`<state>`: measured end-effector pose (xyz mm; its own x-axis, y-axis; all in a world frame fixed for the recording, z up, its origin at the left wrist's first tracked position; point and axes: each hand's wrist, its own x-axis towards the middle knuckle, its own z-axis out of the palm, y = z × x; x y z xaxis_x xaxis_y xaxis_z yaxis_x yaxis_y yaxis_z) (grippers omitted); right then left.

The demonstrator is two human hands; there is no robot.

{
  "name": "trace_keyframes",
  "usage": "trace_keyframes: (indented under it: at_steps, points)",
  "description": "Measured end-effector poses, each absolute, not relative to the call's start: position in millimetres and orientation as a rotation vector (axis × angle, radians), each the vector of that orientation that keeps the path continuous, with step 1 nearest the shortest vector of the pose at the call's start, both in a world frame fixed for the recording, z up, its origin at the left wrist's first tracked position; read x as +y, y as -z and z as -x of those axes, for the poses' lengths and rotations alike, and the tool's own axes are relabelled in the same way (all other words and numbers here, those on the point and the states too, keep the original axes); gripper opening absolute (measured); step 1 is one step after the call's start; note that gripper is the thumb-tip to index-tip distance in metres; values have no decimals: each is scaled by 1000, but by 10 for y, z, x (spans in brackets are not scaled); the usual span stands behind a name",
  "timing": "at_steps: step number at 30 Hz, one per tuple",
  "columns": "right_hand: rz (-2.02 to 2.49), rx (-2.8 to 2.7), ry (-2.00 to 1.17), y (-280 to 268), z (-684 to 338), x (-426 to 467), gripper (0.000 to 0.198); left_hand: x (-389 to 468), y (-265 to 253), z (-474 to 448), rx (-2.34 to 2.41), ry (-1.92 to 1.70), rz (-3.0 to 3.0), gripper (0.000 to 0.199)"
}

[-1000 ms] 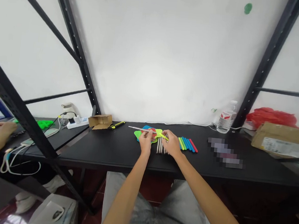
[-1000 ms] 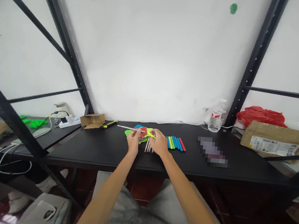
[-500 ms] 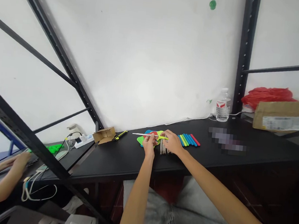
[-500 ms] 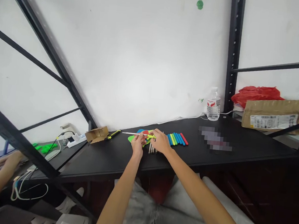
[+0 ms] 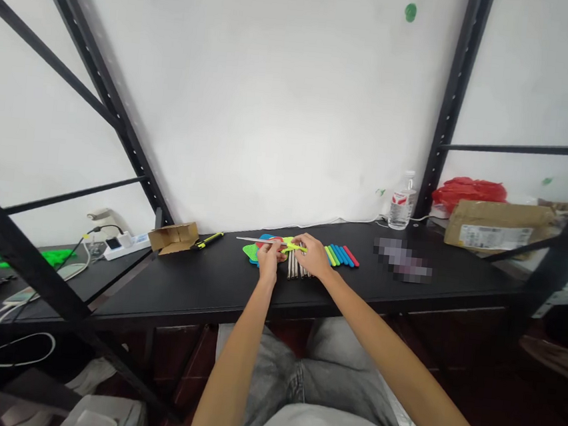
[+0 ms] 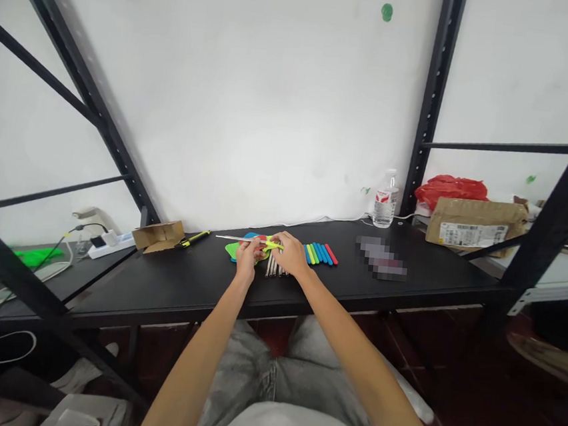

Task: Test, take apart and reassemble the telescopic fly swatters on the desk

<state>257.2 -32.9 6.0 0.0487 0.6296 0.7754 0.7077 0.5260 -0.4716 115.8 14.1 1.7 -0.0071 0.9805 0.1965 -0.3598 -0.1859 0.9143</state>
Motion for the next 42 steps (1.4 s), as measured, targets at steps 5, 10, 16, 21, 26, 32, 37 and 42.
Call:
trace_keyframes:
  at_steps: [5, 10, 16, 21, 26, 32, 37, 42]
  points:
    - [1142, -1633, 87, -55, -2604, -309, 34, 144, -22, -1163, 797, -1467, -1101, 32]
    - [1090, -1654, 69, -45, -2640, -263, 32, 171, -30, -1169, 758, -1445, -1092, 31]
    - [1105, -1663, 85, -39, -2644, -297, 28, 171, -18, -1169, 722, -1397, -1209, 30]
    - [1161, -1733, 129, -44, -2584, -378, 27, 159, 2, -1183, 686, -1350, -1306, 29]
    - [1289, -1665, 202, -50, -2577, -370, 22, 137, -14, -1183, 642, -1345, -1312, 36]
    - [1377, -1621, 285, -34, -2618, -350, 20, 135, -41, -1144, 715, -1630, -1073, 42]
    - [1356, -1675, 284, -30, -2632, -365, 20, 166, -24, -1137, 715, -1670, -1113, 45]
    - [1328, -1680, 288, -37, -2651, -361, 10, 178, -16, -1147, 714, -1605, -1170, 47]
